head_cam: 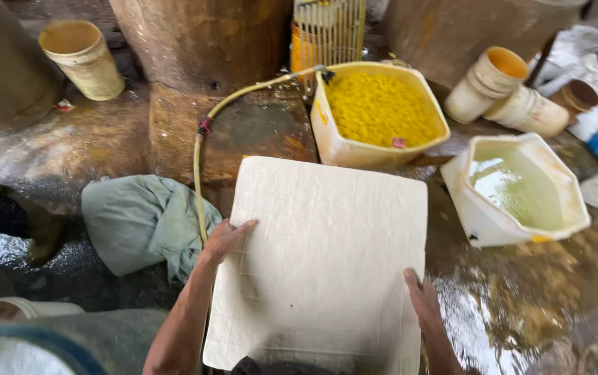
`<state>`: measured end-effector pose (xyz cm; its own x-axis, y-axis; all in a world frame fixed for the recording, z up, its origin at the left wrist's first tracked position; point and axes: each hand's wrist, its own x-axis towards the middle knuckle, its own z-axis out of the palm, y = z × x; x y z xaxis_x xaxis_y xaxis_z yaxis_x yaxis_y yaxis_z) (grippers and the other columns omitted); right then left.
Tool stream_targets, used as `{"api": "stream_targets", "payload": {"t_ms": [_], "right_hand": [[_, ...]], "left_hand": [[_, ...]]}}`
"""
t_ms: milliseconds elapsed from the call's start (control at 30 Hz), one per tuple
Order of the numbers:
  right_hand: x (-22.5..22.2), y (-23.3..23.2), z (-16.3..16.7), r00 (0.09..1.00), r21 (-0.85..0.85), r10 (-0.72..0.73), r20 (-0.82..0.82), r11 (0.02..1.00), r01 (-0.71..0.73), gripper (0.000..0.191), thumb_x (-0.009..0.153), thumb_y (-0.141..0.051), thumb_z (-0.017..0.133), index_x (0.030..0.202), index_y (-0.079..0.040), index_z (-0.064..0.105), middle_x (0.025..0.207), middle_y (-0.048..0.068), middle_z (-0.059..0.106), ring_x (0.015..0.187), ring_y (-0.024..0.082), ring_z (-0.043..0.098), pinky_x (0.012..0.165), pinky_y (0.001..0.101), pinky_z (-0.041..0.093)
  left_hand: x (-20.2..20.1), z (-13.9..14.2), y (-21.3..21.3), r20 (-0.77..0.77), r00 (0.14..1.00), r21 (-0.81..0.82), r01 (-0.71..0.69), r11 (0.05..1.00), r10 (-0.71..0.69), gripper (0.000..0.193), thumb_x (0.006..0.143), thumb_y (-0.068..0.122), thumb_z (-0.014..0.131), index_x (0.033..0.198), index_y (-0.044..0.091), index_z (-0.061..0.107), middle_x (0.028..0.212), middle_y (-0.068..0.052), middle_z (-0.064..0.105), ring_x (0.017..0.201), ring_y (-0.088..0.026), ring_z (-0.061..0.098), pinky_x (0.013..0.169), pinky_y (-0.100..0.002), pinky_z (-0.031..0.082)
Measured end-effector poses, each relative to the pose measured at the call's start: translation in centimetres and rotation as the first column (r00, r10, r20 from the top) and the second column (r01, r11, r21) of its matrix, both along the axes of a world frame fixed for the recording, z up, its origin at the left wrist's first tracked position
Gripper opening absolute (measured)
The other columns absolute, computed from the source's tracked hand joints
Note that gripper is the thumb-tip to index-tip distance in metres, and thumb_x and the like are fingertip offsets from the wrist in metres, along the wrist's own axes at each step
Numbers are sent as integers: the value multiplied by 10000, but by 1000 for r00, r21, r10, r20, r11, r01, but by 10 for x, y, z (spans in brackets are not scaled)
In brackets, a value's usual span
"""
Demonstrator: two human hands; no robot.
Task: The person scrapes a white block on a slatted frame, trims its edges with a knife, and dips the block into a large vat of yellow liquid. The person repeats this sequence with multiple blocks, placing finished pieces on a nearby rack.
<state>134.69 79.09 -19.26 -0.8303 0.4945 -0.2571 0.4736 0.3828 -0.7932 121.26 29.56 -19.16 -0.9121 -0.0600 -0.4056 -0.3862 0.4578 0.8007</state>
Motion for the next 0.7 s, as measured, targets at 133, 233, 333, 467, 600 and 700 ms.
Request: {"api": "stream_targets", "payload": {"t_ms": [133,233,333,467,600,700], "right_hand": [[-184,-17,16,977,1,206,47,979,-206,650,944,-536,647,1223,51,635,1053,187,695,951,234,610,863,428,506],[-310,-46,14,941,-20,338,0,941,-338,634,972,-519,656,1172,82,648,1012,251,694,915,251,581,836,459,506],[-441,-87,12,924,97,380,46,919,-383,652,930,-524,634,1191,73,671,1048,210,734,993,303,668,891,436,523],[-607,-143,24,928,-10,373,4,928,-373,708,925,-532,645,1280,79,603,1183,226,701,1105,302,651,952,430,503],[-733,-171,35,938,-34,334,93,943,-332,743,931,-531,648,1347,79,566,1261,247,670,1167,309,626,974,433,492],[-825,-189,33,934,-4,352,-67,936,-353,705,904,-502,670,1329,53,578,1247,213,667,1151,309,619,965,441,479]], "left_hand": [[-82,19,-39,-11,974,-68,-227,971,227,871,758,643,803,1144,-126,666,985,-196,717,875,-237,681,792,-388,552],[-146,22,-71,71,938,125,-344,930,338,795,764,607,735,1134,-96,710,954,-191,723,832,-267,655,754,-436,552],[-243,21,-105,42,910,172,-412,895,411,788,816,600,755,1162,-105,688,935,-164,703,844,-250,584,698,-466,555],[-399,40,-150,-108,908,-3,-408,913,405,875,839,626,790,1259,-105,559,1054,-192,673,998,-269,655,866,-405,519],[-513,52,-184,71,892,55,-450,891,446,895,770,670,727,1252,-77,625,1067,-235,695,1016,-352,674,860,-472,561],[-620,69,-212,66,889,35,-457,889,454,908,766,668,719,1287,-66,601,1074,-255,700,1038,-370,681,895,-506,556]]}}
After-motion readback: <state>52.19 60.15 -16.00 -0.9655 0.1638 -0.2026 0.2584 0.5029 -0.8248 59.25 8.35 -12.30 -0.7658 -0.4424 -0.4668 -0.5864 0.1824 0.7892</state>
